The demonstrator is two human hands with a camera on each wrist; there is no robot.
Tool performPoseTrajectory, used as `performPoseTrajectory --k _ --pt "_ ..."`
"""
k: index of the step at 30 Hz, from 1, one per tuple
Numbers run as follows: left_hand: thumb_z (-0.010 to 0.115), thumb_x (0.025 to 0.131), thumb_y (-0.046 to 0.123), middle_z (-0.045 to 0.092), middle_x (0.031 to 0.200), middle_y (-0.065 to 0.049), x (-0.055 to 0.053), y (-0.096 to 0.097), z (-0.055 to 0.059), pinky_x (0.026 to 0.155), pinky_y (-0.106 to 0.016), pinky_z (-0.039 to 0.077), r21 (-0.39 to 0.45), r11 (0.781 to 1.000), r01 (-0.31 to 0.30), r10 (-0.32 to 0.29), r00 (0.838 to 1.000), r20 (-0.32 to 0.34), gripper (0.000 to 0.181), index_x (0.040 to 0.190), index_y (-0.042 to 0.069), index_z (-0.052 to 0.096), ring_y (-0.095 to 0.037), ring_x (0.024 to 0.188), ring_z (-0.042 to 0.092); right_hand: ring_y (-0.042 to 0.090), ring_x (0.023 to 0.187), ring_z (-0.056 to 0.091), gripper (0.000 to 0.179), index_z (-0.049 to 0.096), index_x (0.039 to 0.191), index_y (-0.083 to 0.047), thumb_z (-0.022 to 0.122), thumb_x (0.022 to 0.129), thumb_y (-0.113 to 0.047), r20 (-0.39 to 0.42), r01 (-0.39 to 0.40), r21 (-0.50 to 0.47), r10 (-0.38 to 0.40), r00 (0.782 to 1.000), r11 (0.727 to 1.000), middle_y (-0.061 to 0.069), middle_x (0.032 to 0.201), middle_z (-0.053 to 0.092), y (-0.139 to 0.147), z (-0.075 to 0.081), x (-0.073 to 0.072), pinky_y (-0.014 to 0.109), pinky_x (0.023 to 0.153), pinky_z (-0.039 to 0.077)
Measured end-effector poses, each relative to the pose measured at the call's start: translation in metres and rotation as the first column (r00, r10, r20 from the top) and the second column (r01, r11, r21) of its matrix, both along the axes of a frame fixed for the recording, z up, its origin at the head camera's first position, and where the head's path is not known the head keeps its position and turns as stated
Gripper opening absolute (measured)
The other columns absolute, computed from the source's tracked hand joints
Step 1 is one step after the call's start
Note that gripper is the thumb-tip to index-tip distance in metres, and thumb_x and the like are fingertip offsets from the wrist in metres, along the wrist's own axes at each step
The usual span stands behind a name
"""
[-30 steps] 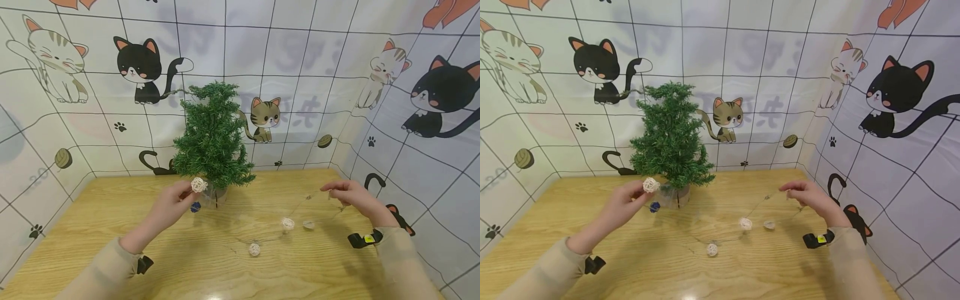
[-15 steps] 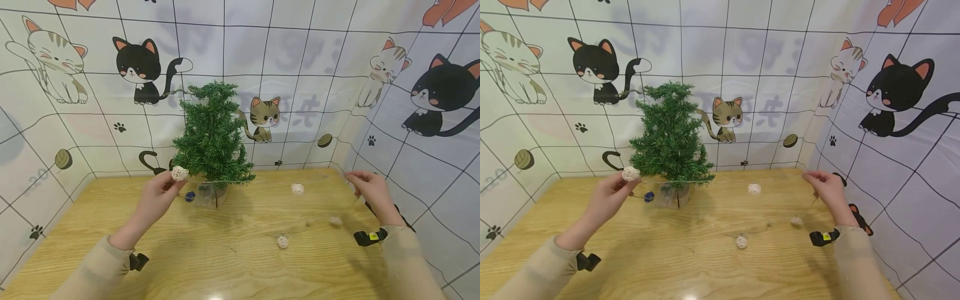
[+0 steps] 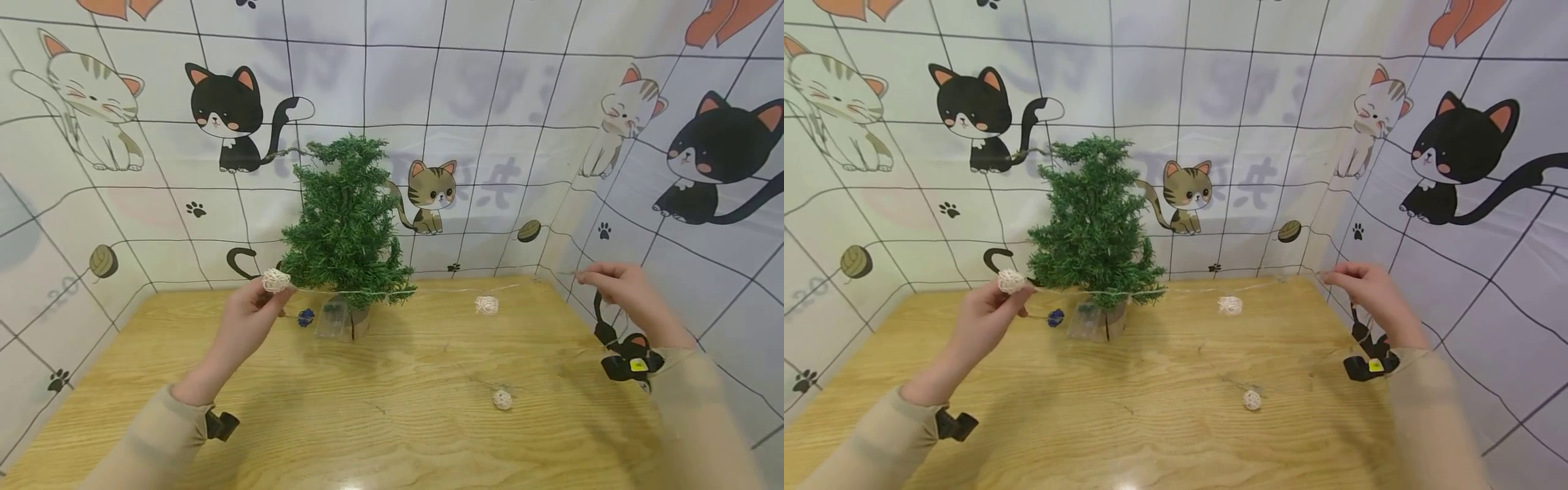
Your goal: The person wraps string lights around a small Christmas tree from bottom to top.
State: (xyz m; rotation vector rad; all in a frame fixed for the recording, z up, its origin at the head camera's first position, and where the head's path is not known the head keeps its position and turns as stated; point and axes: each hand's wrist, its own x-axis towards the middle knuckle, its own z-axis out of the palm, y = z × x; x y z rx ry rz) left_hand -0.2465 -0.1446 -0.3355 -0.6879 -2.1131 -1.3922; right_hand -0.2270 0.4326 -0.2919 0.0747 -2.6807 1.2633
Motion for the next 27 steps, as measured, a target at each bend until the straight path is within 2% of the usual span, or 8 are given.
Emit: performPoseTrajectory --k 1,4,7,12,18,20,24,27 --pt "0.062 0.091 -0.005 0.062 0.081 0.009 0.000 -0.001 0.002 0.058 -0.023 0.052 0.002 1.000 0.001 -0.001 1.000 0.006 0.010 0.098 -0.003 0.070 -0.006 0.063 0.059 0.019 0.051 0.032 0.015 0.069 0.094 -0.021 0.058 0.099 -0.029 -0.005 -0.027 -0.012 0.027 1.000 1.000 -0.005 0.064 0.039 0.001 0.003 0.000 0.034 0.056 0.029" --pt "0.063 0.092 -0.001 0.063 0.083 0.012 0.002 -0.005 0.007 0.059 -0.022 0.051 -0.001 1.000 0.009 -0.009 1.000 0.022 0.011 0.100 -0.001 0.070 -0.007 0.065 0.061 0.020 0.048 0.029 0.018 0.069 0.089 -0.028 0.056 0.100 -0.022 -0.019 -0.081 -0.039 0.080 0.997 0.996 -0.004 0.057 0.033 0.003 0.011 -0.003 0.035 0.054 0.027" --pt "0.063 0.092 0.000 0.062 0.082 0.012 0.004 -0.008 0.010 0.061 -0.020 0.051 -0.016 1.000 0.015 -0.014 1.000 0.026 0.011 0.101 -0.001 0.071 -0.008 0.065 0.061 0.024 0.047 0.027 0.018 0.071 0.091 -0.024 0.056 0.100 -0.020 -0.031 -0.110 -0.026 0.109 0.994 0.994 -0.003 0.055 0.032 0.002 0.019 -0.005 0.036 0.053 0.027" --pt "0.062 0.093 0.001 0.063 0.082 0.012 0.006 -0.011 0.017 0.064 -0.022 0.052 -0.004 0.999 0.032 -0.032 0.998 0.049 0.010 0.099 -0.003 0.069 -0.008 0.067 0.062 0.032 0.051 0.027 0.022 0.073 0.104 -0.012 0.057 0.100 -0.026 -0.017 -0.103 -0.015 0.103 0.995 0.995 -0.001 0.057 0.033 -0.004 0.029 -0.006 0.037 0.052 0.031" --pt "0.061 0.094 0.002 0.063 0.083 0.014 0.005 -0.014 0.023 0.066 -0.021 0.053 0.034 0.998 0.049 -0.051 0.995 0.085 0.012 0.098 -0.008 0.067 -0.007 0.069 0.063 0.023 0.047 0.032 0.028 0.072 0.112 -0.013 0.058 0.099 -0.033 0.014 -0.086 0.025 0.086 0.996 0.996 -0.002 0.055 0.035 -0.013 0.031 -0.009 0.039 0.051 0.031" --pt "0.061 0.094 0.002 0.063 0.082 0.013 0.004 -0.016 0.025 0.066 -0.021 0.053 0.042 0.998 0.048 -0.052 0.994 0.096 0.014 0.098 -0.010 0.066 -0.006 0.069 0.063 0.021 0.046 0.032 0.034 0.069 0.116 -0.007 0.057 0.099 -0.034 0.014 -0.091 0.043 0.090 0.996 0.995 -0.003 0.054 0.034 -0.015 0.031 -0.011 0.040 0.050 0.031" --pt "0.060 0.095 0.003 0.064 0.077 0.013 0.003 -0.021 0.028 0.066 -0.021 0.052 0.036 0.999 0.037 -0.041 0.993 0.110 0.016 0.100 -0.011 0.066 -0.005 0.068 0.063 0.021 0.054 0.043 0.046 0.065 0.120 0.000 0.056 0.098 -0.040 0.015 -0.054 0.059 0.053 0.998 0.997 0.002 0.061 0.045 -0.022 0.033 -0.013 0.032 0.058 0.041" --pt "0.060 0.095 0.003 0.065 0.077 0.011 0.002 -0.023 0.031 0.066 -0.021 0.052 0.023 0.999 0.047 -0.049 0.992 0.114 0.016 0.101 -0.010 0.066 -0.007 0.068 0.063 0.023 0.063 0.047 0.049 0.065 0.119 0.000 0.055 0.098 -0.043 0.012 -0.024 0.076 0.023 1.000 0.997 0.006 0.069 0.050 -0.025 0.036 -0.016 0.031 0.065 0.043"
